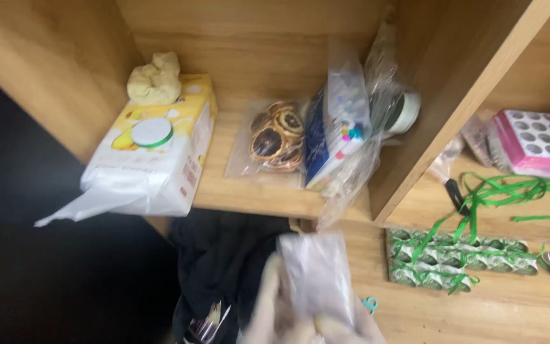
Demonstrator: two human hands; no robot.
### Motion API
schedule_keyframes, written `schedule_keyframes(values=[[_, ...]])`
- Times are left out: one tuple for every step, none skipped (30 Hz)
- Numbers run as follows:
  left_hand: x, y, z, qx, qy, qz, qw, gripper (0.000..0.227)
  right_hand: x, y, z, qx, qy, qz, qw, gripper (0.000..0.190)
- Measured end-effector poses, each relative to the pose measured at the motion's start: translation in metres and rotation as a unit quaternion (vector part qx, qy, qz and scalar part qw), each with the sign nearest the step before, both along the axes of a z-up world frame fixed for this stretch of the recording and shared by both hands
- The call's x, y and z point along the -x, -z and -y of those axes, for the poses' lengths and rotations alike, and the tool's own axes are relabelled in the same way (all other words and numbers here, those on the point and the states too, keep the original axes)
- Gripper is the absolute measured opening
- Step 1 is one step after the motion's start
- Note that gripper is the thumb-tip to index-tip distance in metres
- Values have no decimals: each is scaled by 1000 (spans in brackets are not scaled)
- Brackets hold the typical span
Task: Sorting and organizing small supply bags and items on a workspace and shelf.
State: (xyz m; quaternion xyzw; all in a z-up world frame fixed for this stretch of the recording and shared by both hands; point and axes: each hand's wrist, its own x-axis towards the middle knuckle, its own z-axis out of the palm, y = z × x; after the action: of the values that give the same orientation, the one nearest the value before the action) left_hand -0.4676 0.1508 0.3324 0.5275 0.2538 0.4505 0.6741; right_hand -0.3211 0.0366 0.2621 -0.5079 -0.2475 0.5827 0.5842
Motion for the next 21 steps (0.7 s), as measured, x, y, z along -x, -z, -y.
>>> schedule_keyframes(values=[[3, -20, 0, 4, -3, -2, 1000, 85, 1, -27, -18, -25, -19, -21, 999, 80], [4, -40, -3, 9, -53, -18, 998, 86, 4, -56, -36, -55, -38, -41, 997, 80], [5, -61, -6, 13, -102, -34, 994, 87, 9, -88, -50, -83, -57, -61, 993, 80], [9, -76, -18, 10, -103, -33, 994, 87, 5, -98, -58, -86, -58, -60, 993, 80], [12, -92, -30, 6, -120, -79, 990, 83, 2, -108, -65, -75, -85, 32, 993, 80], [15, -107, -40, 5, -136, -127, 983, 80, -1, -117, -69, -59, -111, 123, 984, 80], [14, -118, -55, 6, -136, -126, 983, 80, 5, -133, -68, -59, -111, 123, 984, 80], [12, -130, -72, -7, -145, -113, 983, 76, 11, -149, -70, -106, -111, 73, 985, 82], [11, -143, -90, -20, -153, -99, 983, 73, 17, -165, -71, -153, -110, 22, 982, 85], [6, -148, -114, -22, -152, -100, 983, 73, 15, -152, -69, -154, -109, 22, 982, 85], [0, -153, -138, -61, -172, -143, 973, 73, 13, -139, -67, -182, -109, 26, 977, 83], [-8, -158, -162, -100, -190, -184, 959, 75, 9, -126, -65, -208, -108, 32, 972, 82], [-15, -158, -185, -101, -187, -183, 960, 75, 9, -125, -64, -208, -104, 34, 972, 82], [-23, -158, -206, -106, -186, -203, 955, 83, 8, -124, -61, -183, -120, 47, 975, 81], [-33, -158, -228, -112, -185, -223, 950, 91, 7, -124, -59, -157, -136, 59, 976, 80], [-46, -132, -264, -114, -182, -221, 951, 91, 4, -122, -54, -158, -132, 62, 977, 80], [-60, -106, -300, -96, -182, -216, 955, 81, 1, -120, -50, -155, -130, 70, 977, 78], [-75, -82, -337, -79, -182, -209, 957, 74, -3, -119, -48, -152, -129, 80, 977, 76], [-81, -81, -335, -82, -180, -206, 958, 74, -9, -113, -47, -154, -125, 84, 976, 76], [-86, -79, -332, -109, -183, -226, 951, 78, -14, -105, -46, -139, -120, 75, 980, 77], [-90, -77, -329, -135, -186, -245, 942, 82, -19, -98, -46, -123, -114, 66, 984, 78]])
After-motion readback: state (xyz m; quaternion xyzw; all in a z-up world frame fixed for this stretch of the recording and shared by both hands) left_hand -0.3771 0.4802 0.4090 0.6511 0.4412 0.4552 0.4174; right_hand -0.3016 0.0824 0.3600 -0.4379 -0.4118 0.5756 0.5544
